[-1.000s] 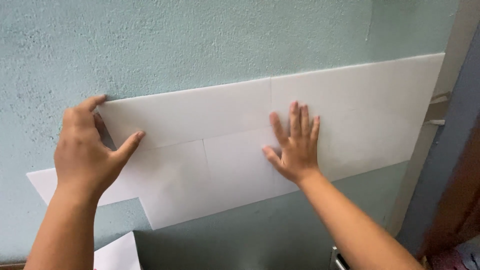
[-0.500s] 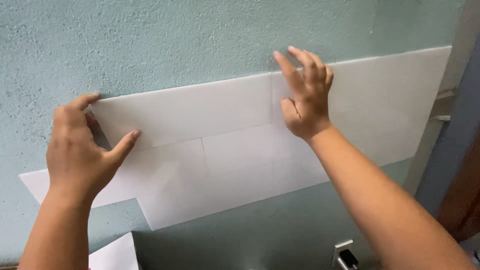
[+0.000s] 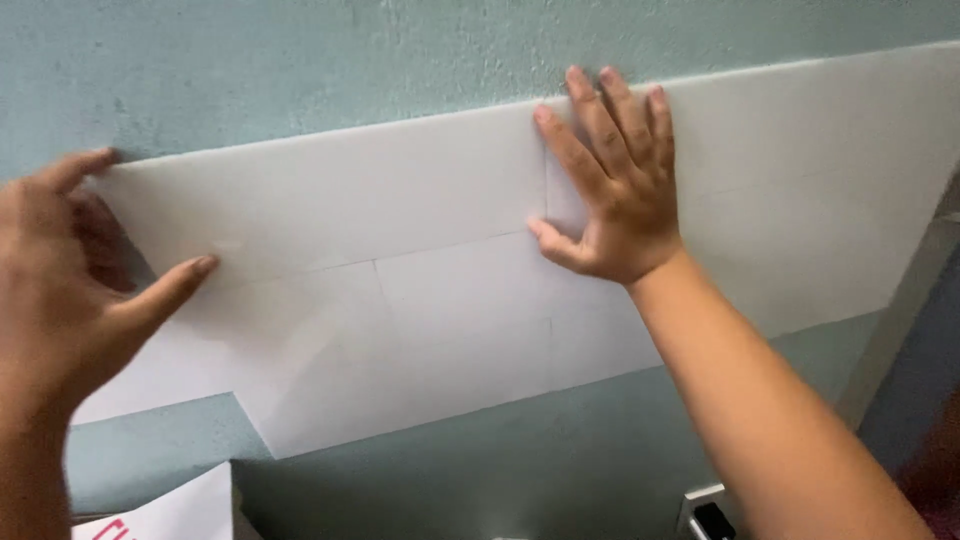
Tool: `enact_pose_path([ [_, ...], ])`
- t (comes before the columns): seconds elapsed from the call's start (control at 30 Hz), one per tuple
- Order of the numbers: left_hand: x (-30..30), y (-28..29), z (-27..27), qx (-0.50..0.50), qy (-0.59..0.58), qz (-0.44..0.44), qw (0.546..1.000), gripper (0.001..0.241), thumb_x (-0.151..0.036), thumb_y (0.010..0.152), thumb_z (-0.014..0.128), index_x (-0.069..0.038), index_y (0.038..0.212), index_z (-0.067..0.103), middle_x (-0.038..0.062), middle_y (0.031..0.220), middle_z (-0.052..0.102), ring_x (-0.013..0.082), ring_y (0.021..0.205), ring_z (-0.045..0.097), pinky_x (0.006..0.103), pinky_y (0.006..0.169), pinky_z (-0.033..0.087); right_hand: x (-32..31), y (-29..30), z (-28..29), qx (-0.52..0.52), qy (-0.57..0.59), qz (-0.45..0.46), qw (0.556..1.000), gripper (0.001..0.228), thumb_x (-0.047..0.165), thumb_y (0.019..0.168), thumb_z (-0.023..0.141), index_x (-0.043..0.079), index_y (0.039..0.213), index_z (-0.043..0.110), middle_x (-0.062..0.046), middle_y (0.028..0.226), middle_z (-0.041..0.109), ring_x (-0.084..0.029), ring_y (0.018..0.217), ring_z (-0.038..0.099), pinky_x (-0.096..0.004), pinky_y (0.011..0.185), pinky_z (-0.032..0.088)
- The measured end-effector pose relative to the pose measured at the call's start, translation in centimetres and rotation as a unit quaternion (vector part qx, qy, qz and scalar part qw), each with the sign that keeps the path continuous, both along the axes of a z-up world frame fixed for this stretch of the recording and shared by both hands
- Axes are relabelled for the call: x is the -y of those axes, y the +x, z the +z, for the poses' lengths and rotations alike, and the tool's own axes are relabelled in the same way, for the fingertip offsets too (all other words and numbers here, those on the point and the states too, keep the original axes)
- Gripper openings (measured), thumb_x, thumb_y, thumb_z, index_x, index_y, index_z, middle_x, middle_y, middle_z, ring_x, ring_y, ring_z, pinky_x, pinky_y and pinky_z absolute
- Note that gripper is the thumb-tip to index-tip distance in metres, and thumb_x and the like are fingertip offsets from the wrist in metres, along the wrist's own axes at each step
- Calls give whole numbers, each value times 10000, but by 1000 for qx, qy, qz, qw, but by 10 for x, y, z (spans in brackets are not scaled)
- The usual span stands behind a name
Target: The person is applying white rectangular adhesive tiles to a blue wall, carefully aligning them in a staggered pattern and pressing them to ensure adhesion.
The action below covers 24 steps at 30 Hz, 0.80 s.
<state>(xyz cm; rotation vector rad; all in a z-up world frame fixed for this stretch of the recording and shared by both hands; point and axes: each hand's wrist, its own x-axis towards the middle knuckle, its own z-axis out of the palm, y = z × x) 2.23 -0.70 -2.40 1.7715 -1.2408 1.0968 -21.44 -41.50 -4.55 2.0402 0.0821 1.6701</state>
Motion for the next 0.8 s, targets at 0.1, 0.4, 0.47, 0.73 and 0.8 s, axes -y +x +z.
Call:
enact_pose_path([
  [0.1, 7, 7, -2, -69, 6, -39, 997, 1031, -38, 830, 909, 48, 1707, 373, 174, 966, 418, 238, 790, 413, 351, 639, 364, 4, 0, -17, 6, 10, -20, 1000, 882, 654, 983, 713, 126, 1673, 558, -220, 1746, 353, -430, 1644, 266, -651, 1350, 130],
  [0.4, 10, 9, -5, -77, 15, -10, 997, 1046, 4, 876, 867, 50, 1764, 315, 245, 1073, 467, 323, 850, 507, 413, 704, 406, 9, 3, -68, 19, 77, -81, 994, 817, 709, 1070, 561, 243, 1729, 430, -192, 1785, 290, -410, 1671, 205, -635, 1360, 91],
  [0.47, 9, 10, -6, -68, 17, -8, 998, 1062, 12, 871, 874, 57, 1773, 314, 265, 1101, 477, 349, 882, 531, 425, 705, 427, 9, 4, -69, 22, 76, -79, 994, 813, 704, 1069, 567, 245, 1726, 435, -194, 1783, 294, -416, 1670, 218, -637, 1360, 99],
  [0.73, 2, -1, 4, -29, 8, 27, 999, 1050, -101, 775, 980, 83, 1675, 470, 260, 1285, 450, 307, 848, 525, 401, 692, 500, 17, -5, -73, -4, 51, -43, 998, 692, 681, 1148, 523, 329, 1731, 398, -219, 1804, 213, -425, 1689, 123, -632, 1371, 36],
  [0.8, -4, 4, 7, 28, 37, 59, 997, 1025, -267, 765, 980, 16, 1629, 504, 218, 1195, 550, 342, 971, 558, 482, 879, 512, 15, -8, -74, -18, 32, -28, 999, 602, 586, 1160, 513, 306, 1693, 495, -278, 1780, 244, -479, 1667, 132, -667, 1350, 65],
])
